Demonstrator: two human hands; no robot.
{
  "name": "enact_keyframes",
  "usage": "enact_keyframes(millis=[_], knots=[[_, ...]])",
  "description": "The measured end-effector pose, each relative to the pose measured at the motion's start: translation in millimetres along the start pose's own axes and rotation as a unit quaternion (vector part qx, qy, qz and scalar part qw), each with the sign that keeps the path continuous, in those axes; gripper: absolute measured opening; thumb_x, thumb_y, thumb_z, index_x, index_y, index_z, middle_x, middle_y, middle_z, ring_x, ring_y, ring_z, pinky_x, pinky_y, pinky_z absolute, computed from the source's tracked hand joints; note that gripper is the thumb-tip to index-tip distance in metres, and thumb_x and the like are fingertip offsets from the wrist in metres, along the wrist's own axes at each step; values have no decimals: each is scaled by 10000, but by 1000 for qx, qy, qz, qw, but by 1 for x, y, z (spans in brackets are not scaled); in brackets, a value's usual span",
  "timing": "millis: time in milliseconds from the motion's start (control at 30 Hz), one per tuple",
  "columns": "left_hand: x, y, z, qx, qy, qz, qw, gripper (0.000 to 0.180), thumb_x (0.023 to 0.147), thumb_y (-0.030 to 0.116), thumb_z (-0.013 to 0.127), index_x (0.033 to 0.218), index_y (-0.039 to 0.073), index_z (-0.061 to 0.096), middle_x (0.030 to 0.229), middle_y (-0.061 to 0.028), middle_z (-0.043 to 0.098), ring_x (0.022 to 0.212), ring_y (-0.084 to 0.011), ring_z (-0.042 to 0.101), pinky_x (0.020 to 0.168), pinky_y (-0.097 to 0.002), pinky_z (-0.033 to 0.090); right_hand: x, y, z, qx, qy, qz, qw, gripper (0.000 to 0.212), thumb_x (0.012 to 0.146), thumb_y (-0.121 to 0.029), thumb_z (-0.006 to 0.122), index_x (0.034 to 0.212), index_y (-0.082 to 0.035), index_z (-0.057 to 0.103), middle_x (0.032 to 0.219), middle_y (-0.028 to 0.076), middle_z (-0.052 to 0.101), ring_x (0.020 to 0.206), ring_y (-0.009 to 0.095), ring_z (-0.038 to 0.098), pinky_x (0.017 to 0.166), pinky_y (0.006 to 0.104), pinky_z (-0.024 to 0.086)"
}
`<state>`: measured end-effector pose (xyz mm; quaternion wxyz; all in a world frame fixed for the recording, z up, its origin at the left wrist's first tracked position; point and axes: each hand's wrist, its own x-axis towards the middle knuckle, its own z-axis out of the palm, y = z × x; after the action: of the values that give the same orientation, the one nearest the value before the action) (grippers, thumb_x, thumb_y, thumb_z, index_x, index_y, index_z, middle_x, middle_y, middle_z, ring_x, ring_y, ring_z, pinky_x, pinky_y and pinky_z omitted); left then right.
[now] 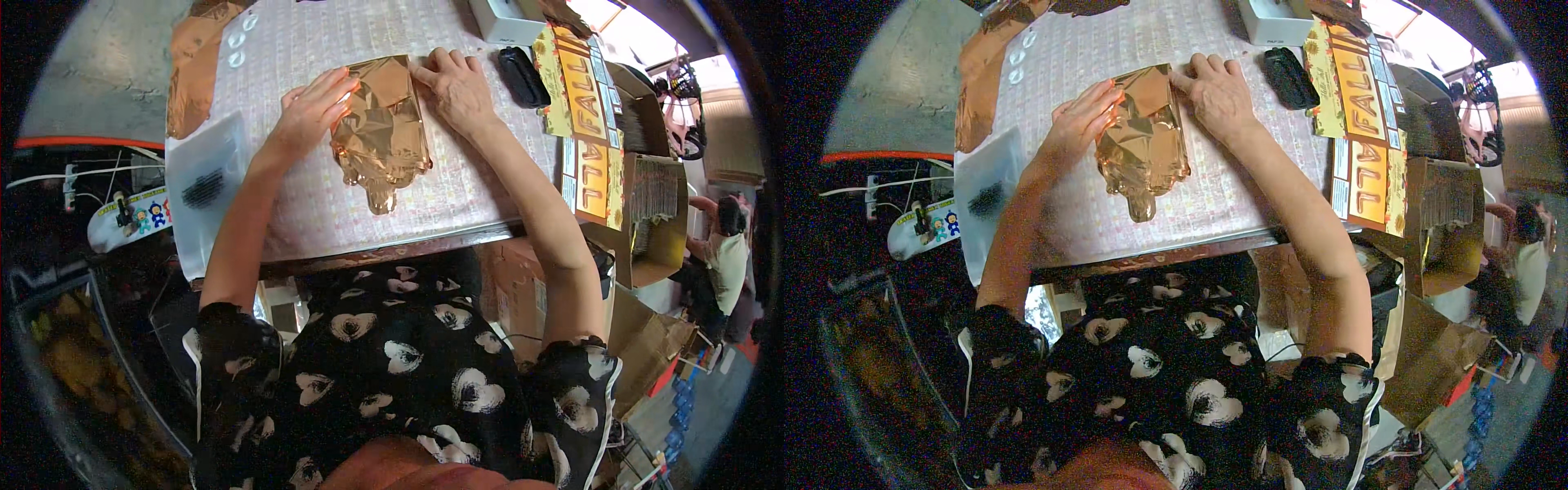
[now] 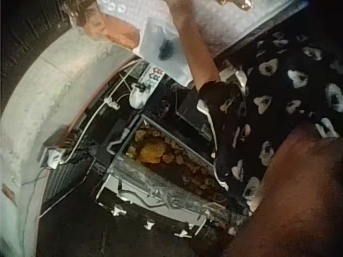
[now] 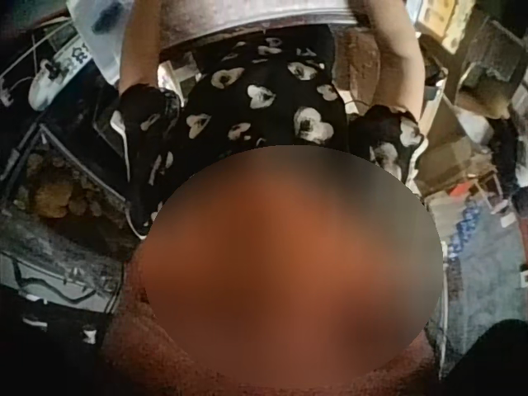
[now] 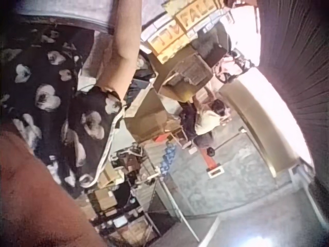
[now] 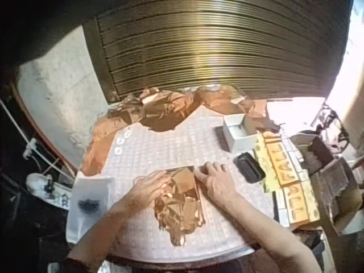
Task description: Manually folding and inserting a gold foil product into a cardboard retail display package and plastic sleeve.
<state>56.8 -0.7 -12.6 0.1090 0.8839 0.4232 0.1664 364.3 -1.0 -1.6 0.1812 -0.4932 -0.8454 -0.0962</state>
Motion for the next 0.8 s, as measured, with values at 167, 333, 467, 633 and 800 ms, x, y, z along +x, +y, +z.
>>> enact_keyframes(millis=[167, 333, 467, 633, 800], knots=[[-1, 3, -2, 4, -9, -11, 1000, 457, 1054, 284, 490, 1506, 224, 511, 1599, -50, 441, 1476, -169, 397, 1132, -433, 274, 5, -1, 3, -43, 2, -19, 999, 325, 907, -270, 656, 1227, -235, 701, 1061, 16, 587, 1021, 230, 565, 842, 413, 425], [-1, 9, -7, -3, -15, -19, 1000, 448, 1071, 280, 462, 1515, 224, 502, 1595, -62, 441, 1490, -178, 376, 1154, -438, 245, 3, -1, 5, -38, 1, 5, 999, 367, 905, -253, 648, 1268, -269, 704, 1078, -2, 586, 1022, 220, 560, 849, 413, 422], [-2, 12, -9, 8, -11, -13, 1000, 442, 1079, 280, 474, 1510, 192, 515, 1614, -68, 421, 1475, -199, 403, 1153, -448, 276, 3, 4, 6, -43, -8, 8, 999, 392, 923, -239, 632, 1307, -290, 693, 1077, -9, 586, 1022, 216, 557, 857, 411, 416], [-2, 10, -8, 10, -13, -11, 1000, 446, 1080, 269, 468, 1520, 205, 504, 1616, -69, 419, 1485, -197, 389, 1156, -438, 265, 3, 3, 3, -38, -23, 12, 999, 412, 932, -203, 628, 1331, -291, 683, 1079, 1, 591, 1033, 223, 557, 875, 405, 409], [-2, 8, -3, 34, -8, -2, 999, 452, 1075, 254, 474, 1525, 212, 498, 1609, -58, 430, 1484, -192, 390, 1155, -435, 264, -6, 13, -5, 65, -7, 30, 997, 478, 924, -123, 623, 1382, -256, 651, 1228, 30, 612, 1126, 269, 560, 943, 431, 416]])
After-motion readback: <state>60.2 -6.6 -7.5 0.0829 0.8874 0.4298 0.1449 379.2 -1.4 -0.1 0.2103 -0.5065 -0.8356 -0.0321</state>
